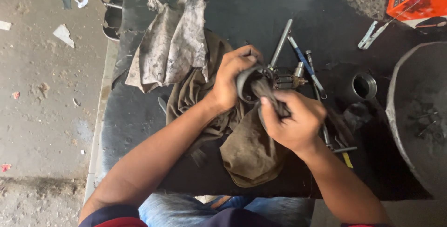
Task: The person cleans a cylindrical metal component with a cloth, wiping the exterior and interior surfaces. They then use a small metal tool to scrape or adjust parts inside the component, followed by further wiping with the cloth. The person removes a small internal part, cleans it, and places it on the table before continuing to wipe the main component.
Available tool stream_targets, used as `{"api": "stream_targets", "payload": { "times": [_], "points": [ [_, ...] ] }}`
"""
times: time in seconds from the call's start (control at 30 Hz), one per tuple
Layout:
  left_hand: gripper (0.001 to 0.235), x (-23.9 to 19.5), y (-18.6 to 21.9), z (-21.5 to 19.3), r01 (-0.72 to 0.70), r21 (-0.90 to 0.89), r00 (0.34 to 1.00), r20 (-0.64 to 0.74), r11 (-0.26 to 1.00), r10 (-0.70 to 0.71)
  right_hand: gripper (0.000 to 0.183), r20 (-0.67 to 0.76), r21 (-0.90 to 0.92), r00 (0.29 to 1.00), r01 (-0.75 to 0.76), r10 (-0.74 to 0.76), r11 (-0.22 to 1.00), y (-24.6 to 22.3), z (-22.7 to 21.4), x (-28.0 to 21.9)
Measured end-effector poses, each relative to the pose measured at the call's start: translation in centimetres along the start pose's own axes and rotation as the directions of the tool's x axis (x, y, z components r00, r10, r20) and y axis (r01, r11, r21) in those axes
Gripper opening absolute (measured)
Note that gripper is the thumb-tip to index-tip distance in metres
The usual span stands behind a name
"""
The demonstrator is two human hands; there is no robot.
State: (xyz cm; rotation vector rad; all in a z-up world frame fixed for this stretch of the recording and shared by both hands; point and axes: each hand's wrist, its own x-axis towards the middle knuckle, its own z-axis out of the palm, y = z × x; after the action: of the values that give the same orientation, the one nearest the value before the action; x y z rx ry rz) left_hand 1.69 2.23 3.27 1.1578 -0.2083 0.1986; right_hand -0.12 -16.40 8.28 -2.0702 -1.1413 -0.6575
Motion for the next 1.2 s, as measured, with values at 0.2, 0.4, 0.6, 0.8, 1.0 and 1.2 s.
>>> {"api": "stream_targets", "payload": {
  "times": [0.2,0.4,0.6,0.8,1.0,1.2],
  "points": [
    [0.045,0.1,1.4,-0.5,0.305,-0.507,0.949,0.094,0.806,-0.301,0.021,-0.022,0.374,0.979,-0.179,0.201,0.91,0.8,-1.2,-1.0],
    [0.046,0.1,2.1,-1.0,0.378,-0.582,0.926,0.224,0.72,-0.305,0.02,0.156,0.746,0.927,-0.337,0.342,0.574,2.0,-0.8,-2.7],
    [0.051,-0.1,2.2,-1.2,0.386,-0.565,0.917,0.32,0.729,-0.238,0.021,0.145,0.785,0.926,-0.322,0.349,0.529,2.0,-0.7,-2.9],
    [0.052,-0.1,2.1,-1.0,0.394,-0.526,0.91,0.337,0.753,-0.241,0.022,-0.006,0.566,0.975,-0.179,0.222,0.804,1.2,-0.1,-2.1],
    [0.052,0.0,1.0,-1.1,0.376,-0.568,0.926,0.268,0.732,-0.268,0.023,-0.112,0.08,0.987,0.125,-0.115,0.989,-0.4,0.0,-0.8],
    [0.05,-0.1,2.2,-0.8,0.39,-0.542,0.913,0.335,0.745,-0.234,0.023,-0.13,0.025,0.983,0.13,-0.126,0.991,0.3,-0.1,-1.8]
  ]
}}
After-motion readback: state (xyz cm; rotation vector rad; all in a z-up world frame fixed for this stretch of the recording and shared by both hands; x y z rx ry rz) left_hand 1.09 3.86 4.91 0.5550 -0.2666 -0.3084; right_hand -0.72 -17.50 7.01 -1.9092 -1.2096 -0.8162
